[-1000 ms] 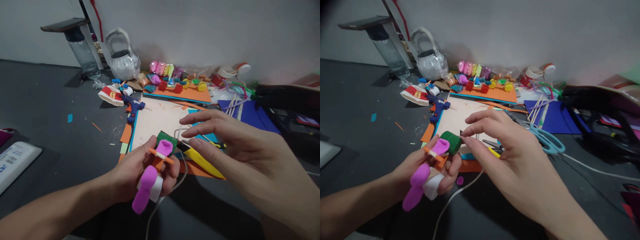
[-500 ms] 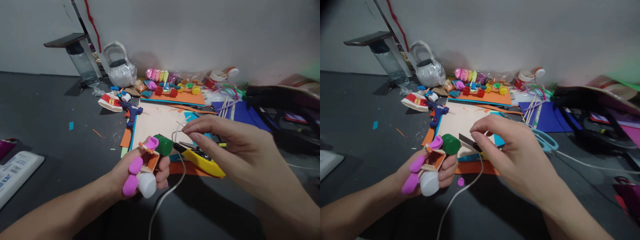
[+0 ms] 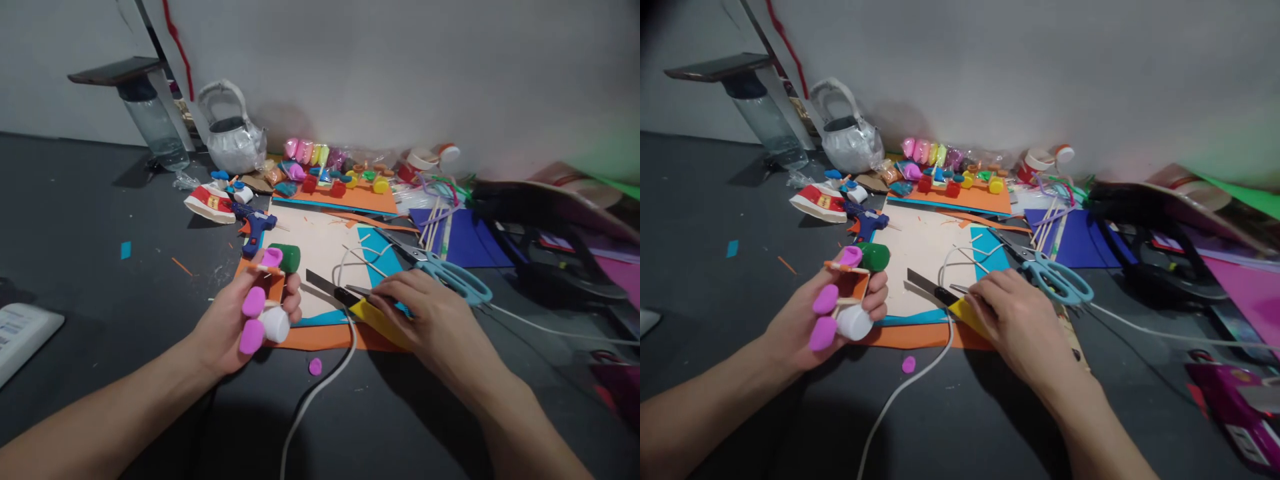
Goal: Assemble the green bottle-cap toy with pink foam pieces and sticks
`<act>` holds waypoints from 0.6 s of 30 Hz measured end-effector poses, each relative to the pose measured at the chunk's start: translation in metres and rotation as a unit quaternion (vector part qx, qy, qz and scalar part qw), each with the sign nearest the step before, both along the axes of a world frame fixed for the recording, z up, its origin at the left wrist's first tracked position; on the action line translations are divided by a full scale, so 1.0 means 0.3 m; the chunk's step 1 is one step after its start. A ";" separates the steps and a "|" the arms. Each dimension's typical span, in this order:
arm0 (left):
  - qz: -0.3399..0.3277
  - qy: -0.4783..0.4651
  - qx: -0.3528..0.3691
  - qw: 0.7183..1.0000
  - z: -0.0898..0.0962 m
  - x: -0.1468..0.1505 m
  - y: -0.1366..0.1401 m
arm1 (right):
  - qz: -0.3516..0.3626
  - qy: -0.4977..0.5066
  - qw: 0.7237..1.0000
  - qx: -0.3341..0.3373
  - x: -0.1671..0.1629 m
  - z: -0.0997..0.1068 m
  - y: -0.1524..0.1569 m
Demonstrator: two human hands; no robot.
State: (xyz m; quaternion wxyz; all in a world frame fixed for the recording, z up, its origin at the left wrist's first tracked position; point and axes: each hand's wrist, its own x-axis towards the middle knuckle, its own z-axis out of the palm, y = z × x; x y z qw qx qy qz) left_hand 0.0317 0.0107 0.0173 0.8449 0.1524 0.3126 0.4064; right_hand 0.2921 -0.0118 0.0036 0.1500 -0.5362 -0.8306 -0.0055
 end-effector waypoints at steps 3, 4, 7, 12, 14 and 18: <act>0.011 -0.010 0.016 1.000 -0.009 -0.006 0.004 | -0.052 -0.030 0.997 -0.047 0.044 0.018 -0.006; 0.019 -0.012 0.021 1.000 -0.012 -0.006 0.004 | -0.050 -0.036 0.995 -0.076 0.052 0.021 -0.011; 0.025 -0.031 0.025 0.999 -0.020 -0.005 0.004 | -0.024 -0.063 0.989 -0.131 0.047 0.008 -0.029; -0.024 -0.080 0.047 0.995 -0.020 -0.004 -0.005 | -0.026 -0.063 0.992 -0.108 0.019 -0.014 -0.045; -0.053 -0.078 0.057 0.994 -0.016 -0.004 -0.010 | -0.057 0.011 0.992 -0.108 0.019 0.012 -0.049; -0.065 -0.056 0.053 0.995 -0.018 0.005 -0.017 | -0.068 0.184 0.976 -0.098 0.013 0.088 -0.069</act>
